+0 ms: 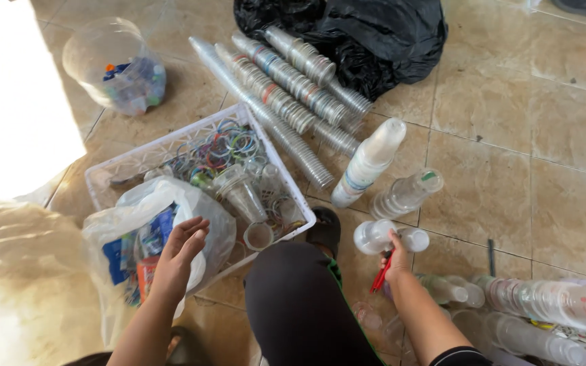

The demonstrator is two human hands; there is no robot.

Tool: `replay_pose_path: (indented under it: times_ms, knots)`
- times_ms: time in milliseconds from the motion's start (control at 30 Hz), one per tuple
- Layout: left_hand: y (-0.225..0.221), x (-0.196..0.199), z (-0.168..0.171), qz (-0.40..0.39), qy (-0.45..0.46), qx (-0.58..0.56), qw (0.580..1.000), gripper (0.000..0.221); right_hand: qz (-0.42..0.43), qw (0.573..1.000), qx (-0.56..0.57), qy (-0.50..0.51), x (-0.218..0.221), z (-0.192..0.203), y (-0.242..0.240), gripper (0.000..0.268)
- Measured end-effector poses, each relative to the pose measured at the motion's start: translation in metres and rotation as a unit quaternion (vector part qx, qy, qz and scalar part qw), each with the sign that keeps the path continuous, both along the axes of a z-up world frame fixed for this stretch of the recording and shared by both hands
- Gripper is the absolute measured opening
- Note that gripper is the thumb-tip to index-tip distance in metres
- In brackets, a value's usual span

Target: The person sits on the floor and uses a red utility knife to cut the tops off clear plastic bottles. They remove the bottles from a white plastic bag, cut them, and place the cut pieces into a white basket or onto the floor.

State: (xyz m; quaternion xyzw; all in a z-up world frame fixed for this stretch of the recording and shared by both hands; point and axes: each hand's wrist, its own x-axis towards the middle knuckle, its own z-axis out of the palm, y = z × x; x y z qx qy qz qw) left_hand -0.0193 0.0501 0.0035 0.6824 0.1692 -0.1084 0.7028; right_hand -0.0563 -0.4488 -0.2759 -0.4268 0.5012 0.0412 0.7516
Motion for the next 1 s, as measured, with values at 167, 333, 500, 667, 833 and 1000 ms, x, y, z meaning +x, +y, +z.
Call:
replay_pose_path:
  times_ms: [167,333,500,667,833,1000]
  knots:
    - [-0.002,-0.002,0.004,0.012,0.028,0.002,1.0,0.051,-0.026,1.0,-0.006,0.016,0.004,-0.011,0.014,0.049]
    - [-0.012,0.008,0.027,0.016,0.096,0.035,0.995,0.056,-0.052,0.998,0.015,0.033,0.018,-0.038,0.015,0.06]
    - [-0.01,0.006,0.014,0.023,0.062,0.036,0.997,0.056,-0.091,0.994,0.055,-0.019,0.014,-0.076,0.006,0.046]
    - [-0.003,0.003,-0.006,-0.008,0.046,-0.005,0.999,0.056,-0.147,0.987,0.066,0.007,0.01,-0.057,0.018,0.051]
    - [-0.008,0.008,-0.009,-0.015,0.049,-0.021,0.998,0.055,-0.175,0.981,0.081,0.025,0.026,-0.052,0.022,0.05]
    - [-0.007,0.003,-0.026,-0.028,-0.007,0.02,0.999,0.054,-0.116,0.991,0.038,0.062,0.028,-0.109,0.012,0.053]
